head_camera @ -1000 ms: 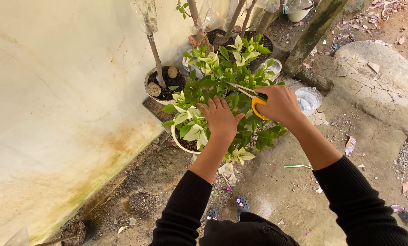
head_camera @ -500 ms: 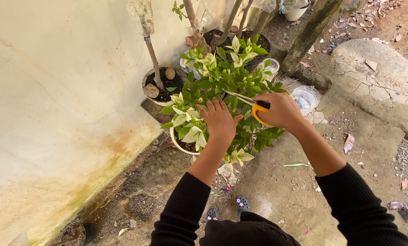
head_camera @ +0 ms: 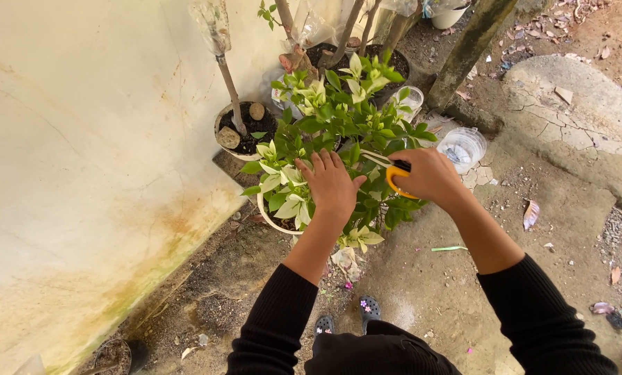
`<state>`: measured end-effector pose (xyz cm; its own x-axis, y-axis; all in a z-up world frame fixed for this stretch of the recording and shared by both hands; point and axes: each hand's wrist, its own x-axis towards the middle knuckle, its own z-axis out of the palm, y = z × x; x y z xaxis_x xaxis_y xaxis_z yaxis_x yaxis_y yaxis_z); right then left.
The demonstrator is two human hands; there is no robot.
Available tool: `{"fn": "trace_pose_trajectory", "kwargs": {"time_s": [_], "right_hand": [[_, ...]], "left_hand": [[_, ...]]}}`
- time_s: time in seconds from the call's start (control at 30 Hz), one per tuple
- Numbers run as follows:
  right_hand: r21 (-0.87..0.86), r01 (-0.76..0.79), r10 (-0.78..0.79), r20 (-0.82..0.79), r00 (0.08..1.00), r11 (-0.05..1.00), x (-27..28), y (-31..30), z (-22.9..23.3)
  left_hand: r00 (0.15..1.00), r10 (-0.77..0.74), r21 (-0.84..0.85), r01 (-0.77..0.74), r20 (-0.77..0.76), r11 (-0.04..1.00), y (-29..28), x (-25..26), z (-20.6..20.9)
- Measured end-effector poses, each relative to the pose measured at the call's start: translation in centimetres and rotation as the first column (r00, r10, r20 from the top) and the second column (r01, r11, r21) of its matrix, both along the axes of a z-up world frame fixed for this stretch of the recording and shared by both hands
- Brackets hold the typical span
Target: Trimming branches and leaves from a potted bougainvillea plant using scissors.
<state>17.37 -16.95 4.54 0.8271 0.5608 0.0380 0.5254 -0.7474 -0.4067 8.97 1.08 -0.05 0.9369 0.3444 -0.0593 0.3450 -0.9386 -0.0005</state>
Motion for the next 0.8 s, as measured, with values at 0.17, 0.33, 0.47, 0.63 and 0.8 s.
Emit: {"fn": "trace_pose_trajectory", "kwargs": {"time_s": [0.17, 0.33, 0.47, 0.63, 0.8], "right_hand": [[-0.197, 0.079, -0.09, -0.049, 0.995, 0.977, 0.8, -3.0, 0.4], [-0.11, 0.267, -0.258, 0.088, 0.962, 0.957, 1.1, -5.4, 0.8], [-0.054, 0.175, -0.17, 0.081, 0.982, 0.983, 0.0, -5.3, 2.4], [-0.233, 0.157, -0.171, -0.04, 0.984, 0.96, -0.9, -7.5, 2.0], [0.206, 0.244, -0.245, -0.025, 0.969, 0.947, -1.8, -12.5, 0.0]], "left_hand": [[1.0, -0.016, -0.009, 0.016, -0.023, 1.0, -0.2, -1.4, 0.3], [0.998, -0.054, -0.04, 0.053, -0.031, 0.998, -1.6, -3.4, 1.5], [0.974, -0.119, -0.047, 0.13, 0.191, 0.99, -3.0, -4.7, 2.1], [0.841, -0.186, -0.18, 0.315, 0.509, 0.932, -4.4, -7.5, 1.4], [0.651, -0.346, -0.148, 0.579, 0.676, 0.802, -6.4, -10.3, -0.4]]}}
